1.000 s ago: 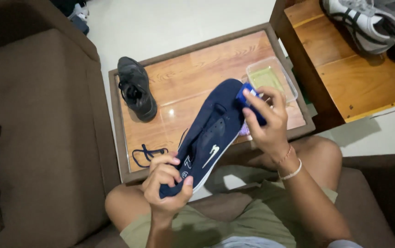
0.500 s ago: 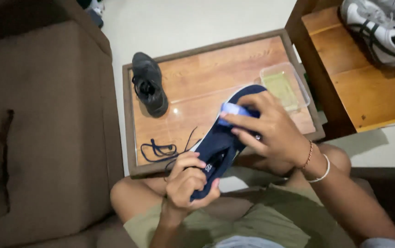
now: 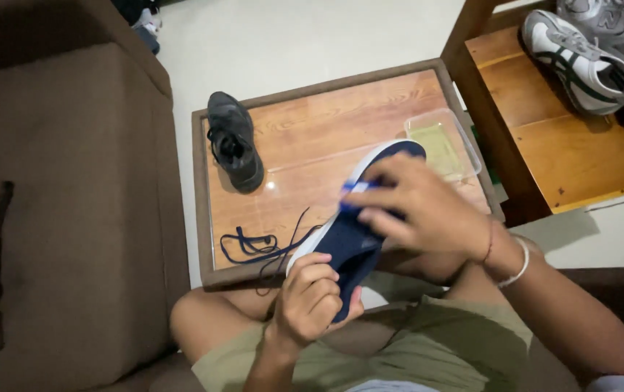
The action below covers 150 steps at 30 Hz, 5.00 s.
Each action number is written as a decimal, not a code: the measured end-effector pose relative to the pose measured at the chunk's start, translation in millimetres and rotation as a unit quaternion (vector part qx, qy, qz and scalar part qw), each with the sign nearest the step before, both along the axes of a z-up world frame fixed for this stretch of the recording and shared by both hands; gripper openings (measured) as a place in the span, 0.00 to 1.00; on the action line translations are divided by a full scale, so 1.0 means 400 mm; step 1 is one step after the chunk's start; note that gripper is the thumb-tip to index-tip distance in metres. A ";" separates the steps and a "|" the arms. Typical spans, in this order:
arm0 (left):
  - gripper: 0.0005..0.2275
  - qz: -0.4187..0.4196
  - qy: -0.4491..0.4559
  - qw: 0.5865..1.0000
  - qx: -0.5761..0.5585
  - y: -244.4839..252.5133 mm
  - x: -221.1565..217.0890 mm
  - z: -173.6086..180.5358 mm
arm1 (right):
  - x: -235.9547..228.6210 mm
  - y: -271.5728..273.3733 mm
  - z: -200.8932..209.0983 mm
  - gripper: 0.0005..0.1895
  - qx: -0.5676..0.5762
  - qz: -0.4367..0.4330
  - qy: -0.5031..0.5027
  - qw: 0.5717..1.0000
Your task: Cleaning the heel and midsole of a blue sneaker using a brush and cleaning solution while sitting on the floor.
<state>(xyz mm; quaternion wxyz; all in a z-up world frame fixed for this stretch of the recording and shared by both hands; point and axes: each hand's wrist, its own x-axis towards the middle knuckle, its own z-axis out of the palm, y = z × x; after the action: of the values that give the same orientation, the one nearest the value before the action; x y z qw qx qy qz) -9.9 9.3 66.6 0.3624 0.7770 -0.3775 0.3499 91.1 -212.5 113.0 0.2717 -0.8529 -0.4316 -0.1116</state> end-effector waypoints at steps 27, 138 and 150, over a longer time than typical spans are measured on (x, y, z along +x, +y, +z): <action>0.16 0.072 0.104 0.975 -0.184 -0.017 -0.013 -0.024 | -0.143 -0.008 -0.191 0.21 0.286 -0.162 0.028 0.944; 0.18 0.010 0.120 0.910 -0.396 0.006 0.036 -0.122 | -0.182 0.110 -0.357 0.17 0.360 -0.123 -0.137 0.914; 0.18 -0.034 0.147 0.859 -0.489 0.037 0.044 -0.131 | -0.074 0.049 -0.353 0.18 0.396 -0.125 -0.132 0.900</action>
<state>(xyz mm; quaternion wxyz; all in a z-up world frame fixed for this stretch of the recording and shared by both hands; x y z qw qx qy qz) 7.8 24.0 14.3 0.7586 0.5289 -0.1259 0.3592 61.3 -193.0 -28.1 0.5110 -0.6997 -0.2733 -0.4177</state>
